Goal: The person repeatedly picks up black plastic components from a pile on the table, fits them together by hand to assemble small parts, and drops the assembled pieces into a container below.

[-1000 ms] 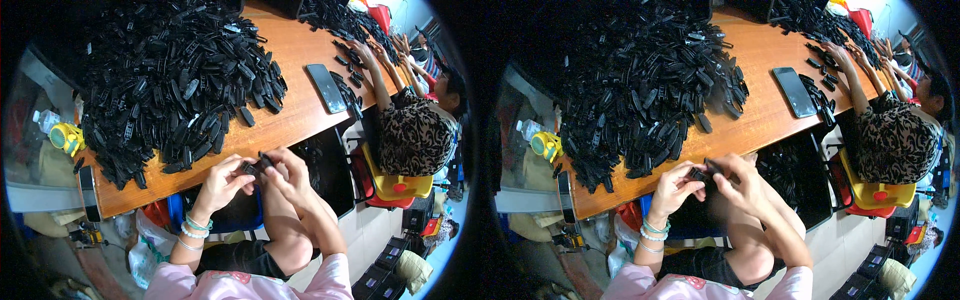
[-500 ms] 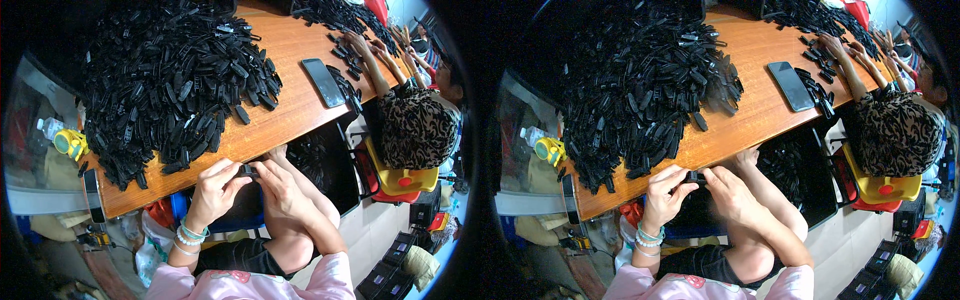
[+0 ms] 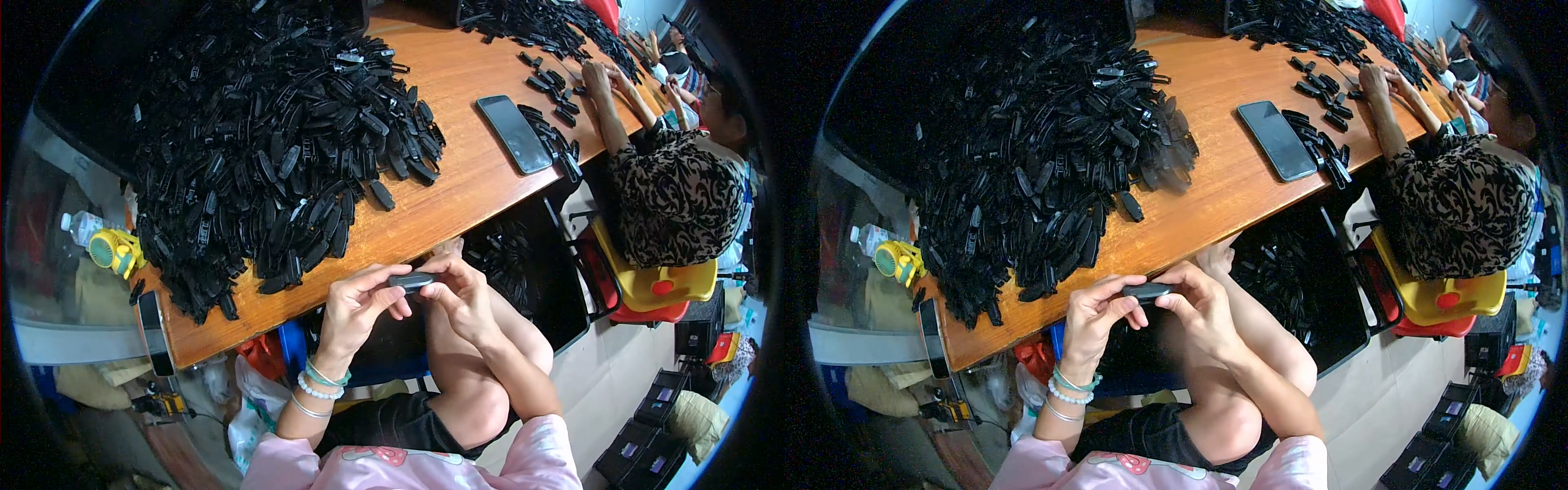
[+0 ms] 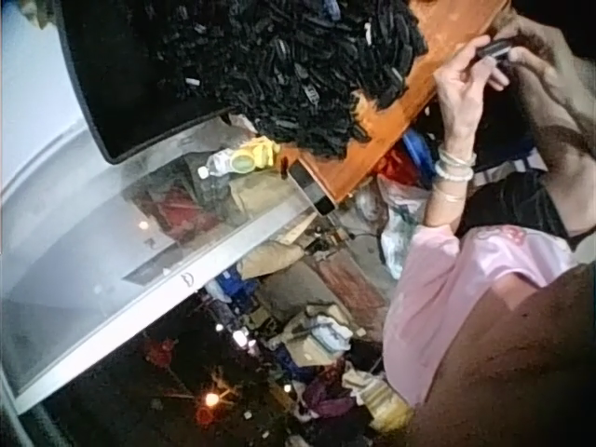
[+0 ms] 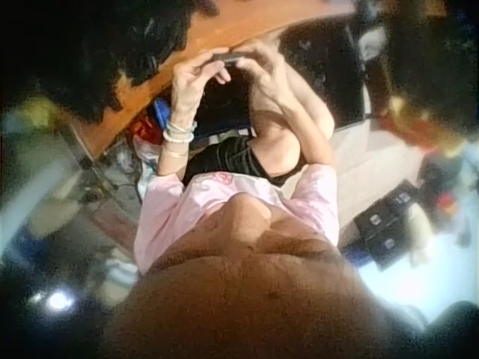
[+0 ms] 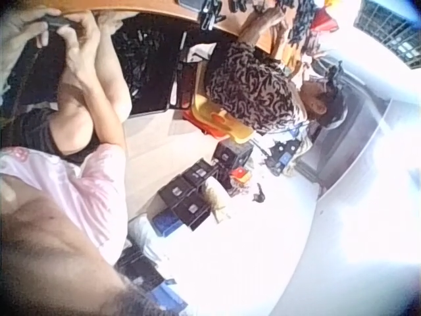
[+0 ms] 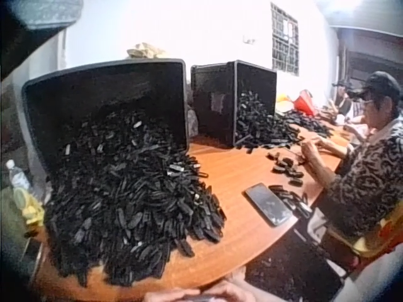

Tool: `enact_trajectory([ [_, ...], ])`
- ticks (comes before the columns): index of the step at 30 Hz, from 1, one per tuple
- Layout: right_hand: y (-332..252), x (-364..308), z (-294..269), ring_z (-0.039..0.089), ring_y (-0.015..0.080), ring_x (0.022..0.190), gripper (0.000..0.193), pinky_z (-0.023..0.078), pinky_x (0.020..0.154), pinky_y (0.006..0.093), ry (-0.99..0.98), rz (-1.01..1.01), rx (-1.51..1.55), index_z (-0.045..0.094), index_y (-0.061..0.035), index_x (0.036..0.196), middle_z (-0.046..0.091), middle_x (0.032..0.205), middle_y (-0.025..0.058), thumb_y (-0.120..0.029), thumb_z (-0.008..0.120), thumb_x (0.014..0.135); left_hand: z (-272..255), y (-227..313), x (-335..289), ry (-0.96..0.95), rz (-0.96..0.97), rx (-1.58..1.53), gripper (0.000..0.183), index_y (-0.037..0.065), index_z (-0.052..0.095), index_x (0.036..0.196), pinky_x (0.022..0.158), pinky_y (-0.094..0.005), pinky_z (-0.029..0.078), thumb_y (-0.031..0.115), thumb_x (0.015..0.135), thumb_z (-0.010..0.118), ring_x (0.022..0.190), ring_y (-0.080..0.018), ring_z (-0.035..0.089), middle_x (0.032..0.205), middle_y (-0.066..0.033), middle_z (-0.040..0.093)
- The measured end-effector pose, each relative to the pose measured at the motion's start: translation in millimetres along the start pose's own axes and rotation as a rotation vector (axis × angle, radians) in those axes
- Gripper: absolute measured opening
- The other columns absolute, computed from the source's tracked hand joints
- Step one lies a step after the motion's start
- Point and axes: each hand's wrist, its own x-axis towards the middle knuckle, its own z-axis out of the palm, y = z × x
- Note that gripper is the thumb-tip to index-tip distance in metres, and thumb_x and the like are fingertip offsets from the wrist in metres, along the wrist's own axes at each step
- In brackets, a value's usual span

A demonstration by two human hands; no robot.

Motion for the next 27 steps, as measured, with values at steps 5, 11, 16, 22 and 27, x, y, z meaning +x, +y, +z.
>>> enact_trajectory([
  [5, 13.5, 9.8, -18.1, 0.056, 0.0105, 0.082, 0.025, 0.046, 0.075, 0.0251, -0.198, 0.096, -0.206, 0.062, 0.0017, 0.1, 0.06, 0.088, 0.0039, -0.006, 0.07, 0.077, -8.5, -1.1, 41.2, 0.047, 0.371, 0.744, 0.021, -0.003, 0.064, 0.098, 0.052, -0.0266, 0.046, 0.014, 0.089, 0.058, 0.062, -0.0166, 0.059, 0.084, -0.0118, 0.061],
  [11, 12.0, 14.1, -14.5, 0.058, 0.0163, 0.08, 0.023, 0.047, 0.07, 0.027, -0.377, -0.004, -0.463, 0.064, 0.0012, 0.097, 0.061, 0.087, 0.0097, -0.013, 0.069, 0.08, -10.4, -5.8, 93.2, 0.239, 0.516, 1.57, 0.023, -0.003, 0.057, 0.104, 0.07, -0.0384, 0.048, 0.004, 0.083, 0.052, 0.086, -0.0292, 0.055, 0.089, -0.0148, 0.051],
  [16, 15.0, 22.4, -23.7, 0.056, 0.014, 0.07, 0.013, 0.046, 0.064, 0.0255, -0.056, -0.039, -0.52, 0.064, 0.0011, 0.094, 0.061, 0.079, 0.0076, -0.008, 0.059, 0.087, -11.4, -10.5, 91.9, 0.169, 0.52, 1.549, 0.025, -0.004, 0.057, 0.104, 0.072, -0.0384, 0.047, 0.003, 0.081, 0.05, 0.085, -0.0302, 0.054, 0.091, -0.016, 0.05],
  [22, 2.4, 95.7, -3.7, 0.06, 0.0333, 0.084, 0.023, 0.048, 0.072, 0.0378, 0.089, -0.345, -0.877, 0.061, -0.0007, 0.104, 0.061, 0.09, 0.0185, -0.001, 0.052, 0.083, -13.8, -15.2, 61.8, 0.24, 0.594, 1.256, 0.03, 0.002, 0.055, 0.109, 0.073, -0.0412, 0.047, -0.002, 0.079, 0.053, 0.086, -0.0339, 0.054, 0.095, -0.0183, 0.049],
  [27, 3.9, 144.3, 13.9, 0.061, 0.0376, 0.087, 0.025, 0.05, 0.072, 0.0447, 0.135, -0.229, -1.296, 0.058, -0.0039, 0.105, 0.063, 0.099, 0.0183, -0.008, 0.05, 0.083, -12.5, -25.7, 46.3, 0.204, 0.651, 1.181, 0.03, 0.002, 0.052, 0.11, 0.074, -0.0425, 0.048, -0.003, 0.08, 0.053, 0.089, -0.0358, 0.055, 0.102, -0.0183, 0.049],
])
